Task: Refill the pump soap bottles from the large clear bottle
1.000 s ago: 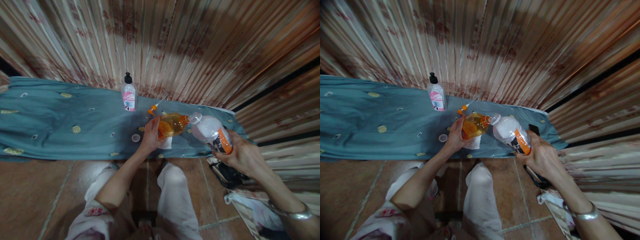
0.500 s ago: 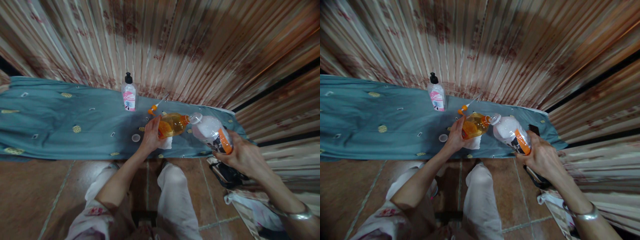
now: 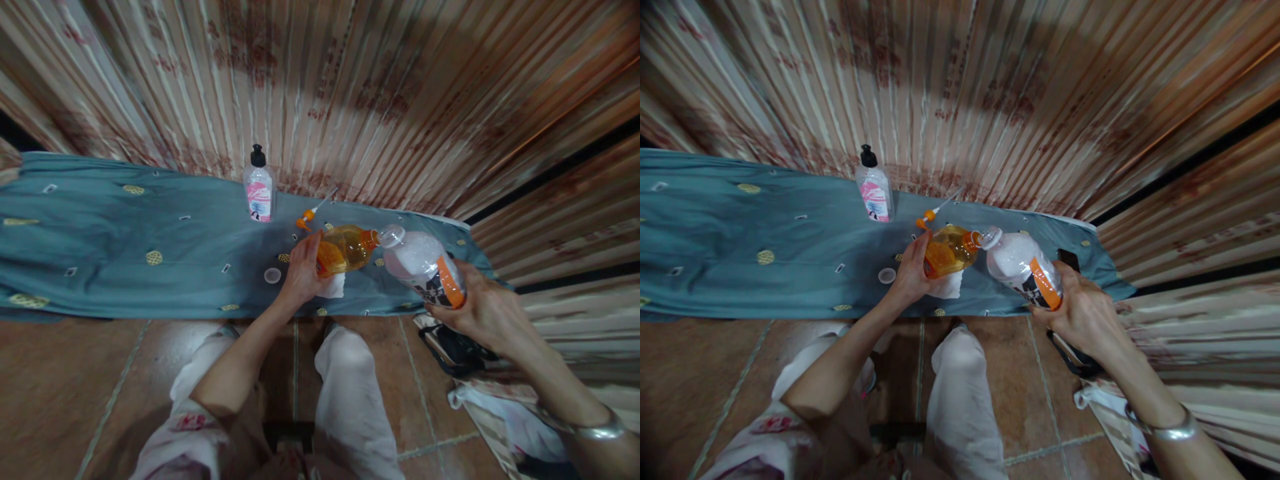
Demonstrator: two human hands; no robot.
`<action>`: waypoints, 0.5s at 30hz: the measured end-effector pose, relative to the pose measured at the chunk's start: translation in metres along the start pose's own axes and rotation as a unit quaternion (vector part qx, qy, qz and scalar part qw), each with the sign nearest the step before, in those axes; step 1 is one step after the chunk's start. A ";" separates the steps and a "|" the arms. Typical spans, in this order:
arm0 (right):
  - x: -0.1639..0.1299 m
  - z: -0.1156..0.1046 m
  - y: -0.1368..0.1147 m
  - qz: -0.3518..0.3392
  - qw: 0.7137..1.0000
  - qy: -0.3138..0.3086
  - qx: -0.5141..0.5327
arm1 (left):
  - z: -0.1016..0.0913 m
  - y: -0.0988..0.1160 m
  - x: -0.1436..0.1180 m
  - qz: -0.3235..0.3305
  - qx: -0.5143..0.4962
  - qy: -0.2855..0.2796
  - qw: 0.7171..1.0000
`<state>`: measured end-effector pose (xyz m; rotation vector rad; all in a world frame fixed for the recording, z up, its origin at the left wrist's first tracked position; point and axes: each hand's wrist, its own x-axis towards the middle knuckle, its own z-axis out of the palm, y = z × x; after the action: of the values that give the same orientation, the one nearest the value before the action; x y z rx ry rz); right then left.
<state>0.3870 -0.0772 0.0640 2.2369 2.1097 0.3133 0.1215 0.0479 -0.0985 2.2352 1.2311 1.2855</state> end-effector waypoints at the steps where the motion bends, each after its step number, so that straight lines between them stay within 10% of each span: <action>1: 0.000 0.000 0.000 0.001 1.000 0.000 0.000 | 0.000 0.000 0.000 0.000 0.002 0.001 1.000; 15: 0.002 -0.005 -0.003 -0.003 1.000 0.000 -0.003 | 0.000 0.001 -0.001 -0.004 -0.004 -0.003 1.000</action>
<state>0.3831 -0.0758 0.0682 2.2253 2.1127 0.3196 0.1213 0.0471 -0.0982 2.2251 1.2277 1.2779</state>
